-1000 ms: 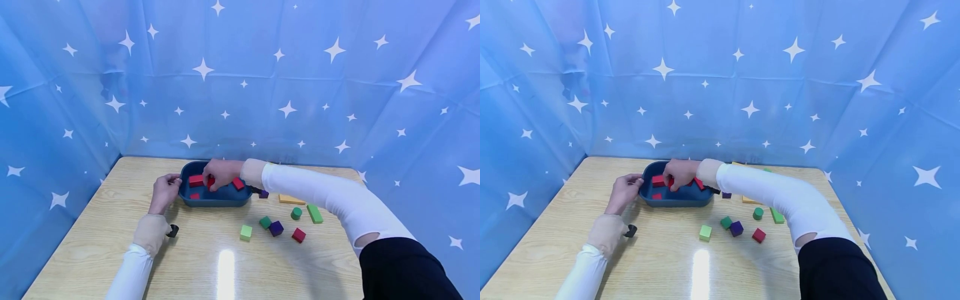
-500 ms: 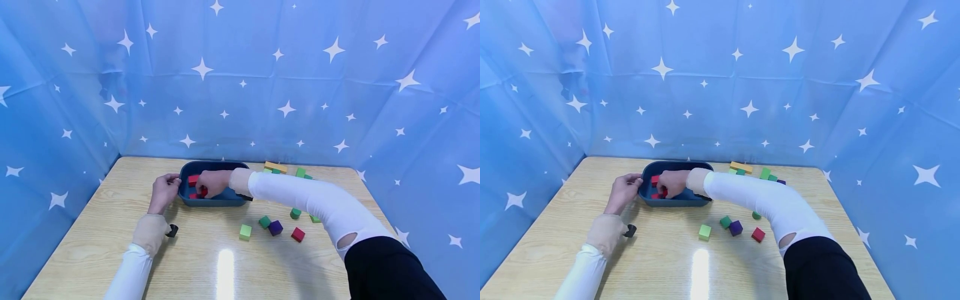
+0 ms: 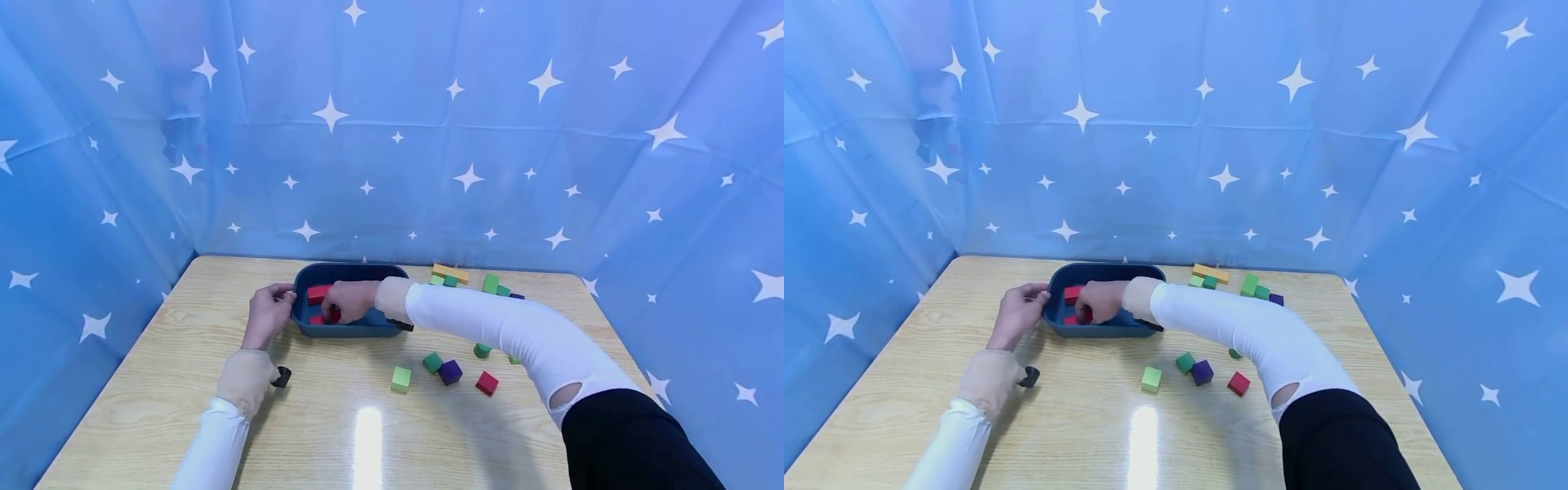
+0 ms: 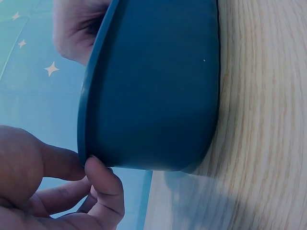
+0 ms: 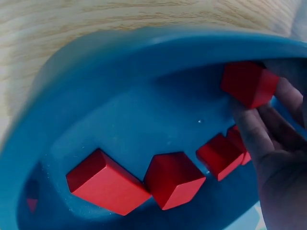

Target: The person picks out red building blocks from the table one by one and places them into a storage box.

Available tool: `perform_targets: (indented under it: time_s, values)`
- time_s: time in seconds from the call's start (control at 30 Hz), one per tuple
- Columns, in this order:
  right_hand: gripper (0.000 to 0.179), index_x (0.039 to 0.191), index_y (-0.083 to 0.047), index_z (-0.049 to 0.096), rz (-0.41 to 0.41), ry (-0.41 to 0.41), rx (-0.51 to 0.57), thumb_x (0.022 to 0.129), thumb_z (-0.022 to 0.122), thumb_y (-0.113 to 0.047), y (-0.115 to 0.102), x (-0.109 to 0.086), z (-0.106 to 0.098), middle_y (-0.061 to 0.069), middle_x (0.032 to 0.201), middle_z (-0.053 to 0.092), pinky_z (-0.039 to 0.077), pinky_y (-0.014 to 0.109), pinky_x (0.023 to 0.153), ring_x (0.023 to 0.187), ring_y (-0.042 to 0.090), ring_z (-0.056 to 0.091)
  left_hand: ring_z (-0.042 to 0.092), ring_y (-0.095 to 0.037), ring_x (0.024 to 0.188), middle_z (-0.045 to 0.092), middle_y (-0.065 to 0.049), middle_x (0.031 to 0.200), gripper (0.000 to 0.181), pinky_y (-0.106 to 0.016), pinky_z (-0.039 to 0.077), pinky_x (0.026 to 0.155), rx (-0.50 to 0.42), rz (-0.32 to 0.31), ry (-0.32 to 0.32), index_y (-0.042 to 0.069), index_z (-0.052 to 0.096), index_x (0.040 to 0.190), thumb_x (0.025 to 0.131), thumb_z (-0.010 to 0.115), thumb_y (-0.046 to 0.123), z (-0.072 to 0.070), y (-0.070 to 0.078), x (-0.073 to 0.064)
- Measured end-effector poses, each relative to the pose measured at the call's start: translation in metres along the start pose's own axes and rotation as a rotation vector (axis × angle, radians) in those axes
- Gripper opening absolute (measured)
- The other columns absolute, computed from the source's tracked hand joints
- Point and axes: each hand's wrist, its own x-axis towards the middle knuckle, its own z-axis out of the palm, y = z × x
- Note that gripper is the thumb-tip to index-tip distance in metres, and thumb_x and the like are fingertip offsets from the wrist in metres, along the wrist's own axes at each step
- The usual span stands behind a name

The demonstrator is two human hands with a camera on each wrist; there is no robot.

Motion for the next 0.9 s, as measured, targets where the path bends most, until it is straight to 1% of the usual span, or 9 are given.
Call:
perform_targets:
  time_s: [0.17,0.3,0.43,0.57,0.73,0.8,0.9]
  values:
    - [0.023,0.116,-0.021,0.075,-0.011,-0.016,0.002,0.094,0.073,-0.013,0.002,-0.004,-0.002,-0.004,0.114,0.071,0.054,0.021,0.088,0.097,0.013,0.061,0.062,-0.026,0.098,0.067,-0.021,0.115,0.033,-0.024,0.049,0.071,0.001,0.003,0.004,0.0,0.067,0.131,0.104,0.052,0.014,0.001,-0.001,0.0]
    - [0.032,0.122,-0.022,0.071,-0.014,-0.022,-0.014,0.091,0.076,-0.012,0.004,-0.008,-0.007,-0.004,0.124,0.067,0.052,0.024,0.097,0.108,0.014,0.059,0.062,-0.025,0.096,0.068,-0.02,0.112,0.033,-0.023,0.049,0.07,-0.003,0.009,0.013,0.0,0.068,0.129,0.103,0.052,0.013,0.001,-0.001,0.001]
    - [0.05,0.135,-0.023,0.064,-0.012,-0.016,-0.037,0.088,0.08,-0.014,0.006,-0.012,-0.012,-0.001,0.138,0.059,0.048,0.029,0.105,0.12,0.017,0.054,0.062,-0.025,0.093,0.068,-0.02,0.11,0.033,-0.023,0.049,0.068,0.0,0.016,0.017,0.0,0.068,0.129,0.103,0.052,0.013,0.001,-0.001,0.002]
    - [0.073,0.15,-0.026,0.051,-0.041,0.007,-0.04,0.085,0.084,-0.017,0.007,-0.016,-0.016,0.003,0.149,0.05,0.045,0.034,0.112,0.131,0.019,0.048,0.062,-0.025,0.092,0.068,-0.02,0.109,0.033,-0.023,0.049,0.067,0.004,0.022,0.019,0.0,0.068,0.128,0.103,0.052,0.013,0.0,-0.001,0.002]
    - [0.092,0.159,-0.029,0.037,-0.073,0.063,-0.073,0.082,0.087,-0.024,0.006,-0.028,-0.019,0.004,0.162,0.038,0.039,0.044,0.119,0.148,0.025,0.034,0.062,-0.025,0.094,0.068,-0.019,0.11,0.033,-0.023,0.049,0.068,0.004,0.013,0.016,0.0,0.068,0.129,0.103,0.052,0.013,0.0,0.0,0.001]
    - [0.096,0.161,-0.031,0.031,-0.052,0.078,-0.092,0.083,0.086,-0.029,0.005,-0.034,-0.02,0.003,0.166,0.031,0.038,0.047,0.119,0.152,0.028,0.027,0.061,-0.025,0.095,0.067,-0.019,0.11,0.033,-0.023,0.048,0.068,0.005,0.007,0.012,0.0,0.068,0.129,0.103,0.053,0.013,0.0,0.0,0.001]
    - [0.099,0.162,-0.034,0.027,-0.004,0.101,-0.086,0.083,0.086,-0.032,0.004,-0.044,-0.021,0.003,0.17,0.024,0.038,0.051,0.119,0.154,0.03,0.022,0.06,-0.025,0.095,0.066,-0.019,0.11,0.032,-0.023,0.048,0.068,0.002,-0.002,0.006,0.0,0.067,0.13,0.104,0.053,0.013,0.0,0.001,0.0]
